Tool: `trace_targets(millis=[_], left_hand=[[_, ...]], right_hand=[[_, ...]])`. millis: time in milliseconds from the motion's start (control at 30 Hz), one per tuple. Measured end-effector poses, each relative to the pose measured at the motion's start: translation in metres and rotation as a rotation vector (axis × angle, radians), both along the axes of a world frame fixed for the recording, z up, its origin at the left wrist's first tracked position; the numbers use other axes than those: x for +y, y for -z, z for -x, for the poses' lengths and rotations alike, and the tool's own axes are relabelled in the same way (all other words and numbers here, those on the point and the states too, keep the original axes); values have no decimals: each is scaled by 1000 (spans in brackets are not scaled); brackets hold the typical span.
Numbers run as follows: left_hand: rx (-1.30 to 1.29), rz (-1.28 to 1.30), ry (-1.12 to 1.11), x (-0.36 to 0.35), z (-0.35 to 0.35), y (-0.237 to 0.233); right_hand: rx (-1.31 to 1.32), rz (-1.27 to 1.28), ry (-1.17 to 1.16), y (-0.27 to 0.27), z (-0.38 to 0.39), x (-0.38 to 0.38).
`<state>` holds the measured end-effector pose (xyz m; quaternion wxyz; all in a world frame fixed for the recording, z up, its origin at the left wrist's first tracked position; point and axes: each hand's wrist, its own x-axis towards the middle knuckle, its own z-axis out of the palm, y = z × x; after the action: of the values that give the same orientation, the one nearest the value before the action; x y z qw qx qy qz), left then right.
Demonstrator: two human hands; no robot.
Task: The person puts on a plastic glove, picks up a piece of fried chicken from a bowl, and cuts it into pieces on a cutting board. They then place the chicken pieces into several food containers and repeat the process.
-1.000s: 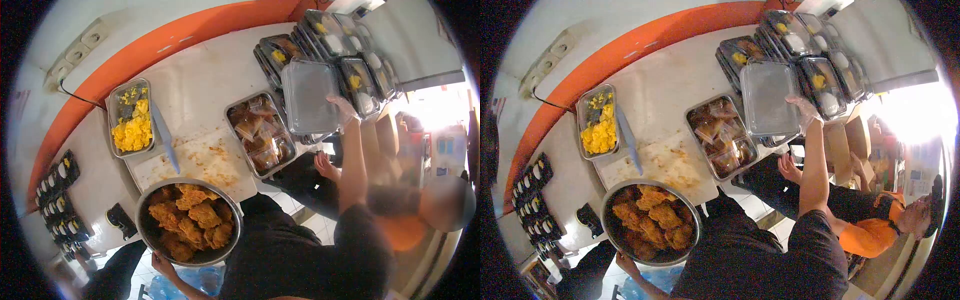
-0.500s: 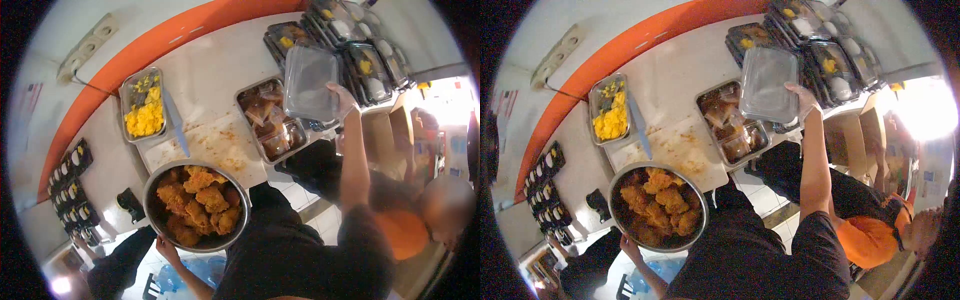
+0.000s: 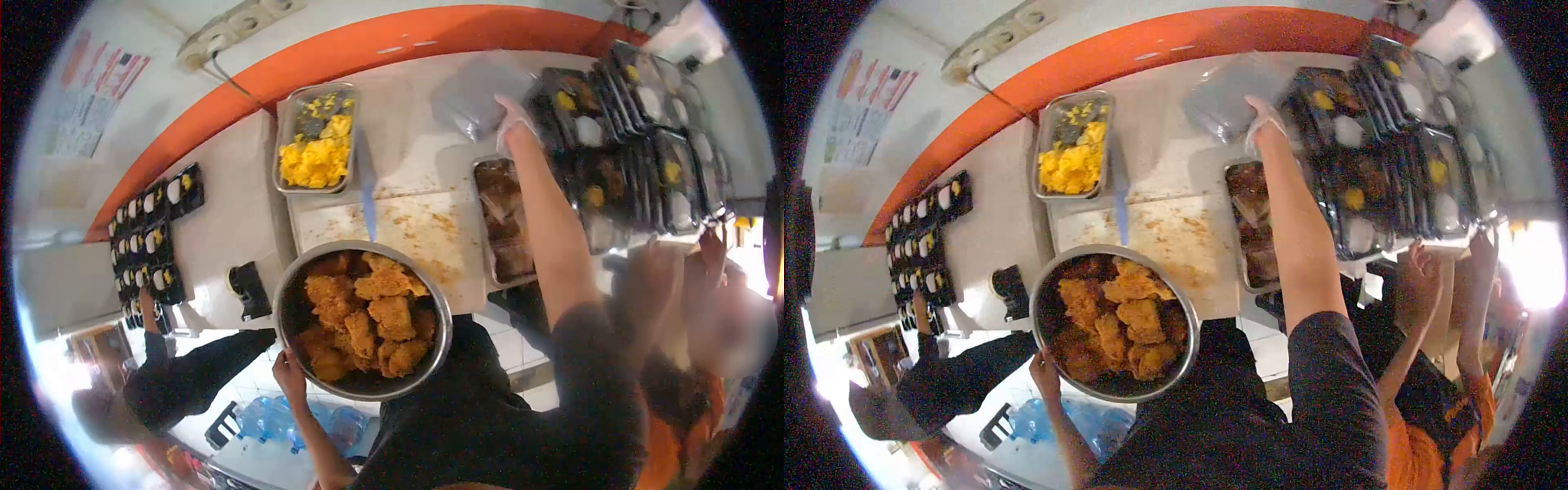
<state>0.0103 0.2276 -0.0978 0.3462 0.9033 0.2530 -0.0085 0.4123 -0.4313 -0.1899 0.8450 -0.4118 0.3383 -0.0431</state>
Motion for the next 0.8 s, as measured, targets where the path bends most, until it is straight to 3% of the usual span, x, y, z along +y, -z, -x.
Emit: trace_targets(millis=[67, 100, 167, 233, 300, 333, 367, 400, 433, 500, 700, 733, 767, 800], left_hand=[[79, -30, 10, 0, -3, -2], [-4, -74, 28, -9, -6, -8], [129, 25, -25, -11, -10, -20], [140, 57, -75, -18, -19, -26], [153, 97, -124, -10, -12, -19], [84, 74, -96, 0, -7, -3], [16, 52, -66, 5, -2, 7], [47, -30, -15, -1, -9, -7], [48, -20, -23, -4, -14, -12], [69, 29, 23, -3, -18, -19], [29, 13, 88, 5, -28, -26], [50, 13, 78, 4, -33, -35], [36, 2, 52, -1, -38, -51], [-13, 24, 113, -9, -44, -71]], right_hand=[[-15, -30, 106, 13, -6, 15], [-8, -36, 87, 20, -2, 14], [170, 171, 88, 27, 7, 13], [133, 491, 86, -6, 51, 43], [79, 1048, -178, -57, 138, 99], [138, 683, -744, -165, 172, 121], [164, 975, -702, -128, 228, 162], [136, 1322, -1164, -102, 274, 156], [254, 989, -1300, -179, 280, 196], [200, 819, -1287, -126, 333, 211], [269, 659, -984, -110, 372, 227], [6, 1184, -1020, -113, 372, 226], [60, 561, -866, -74, 389, 207], [66, 841, -957, -106, 388, 214]])
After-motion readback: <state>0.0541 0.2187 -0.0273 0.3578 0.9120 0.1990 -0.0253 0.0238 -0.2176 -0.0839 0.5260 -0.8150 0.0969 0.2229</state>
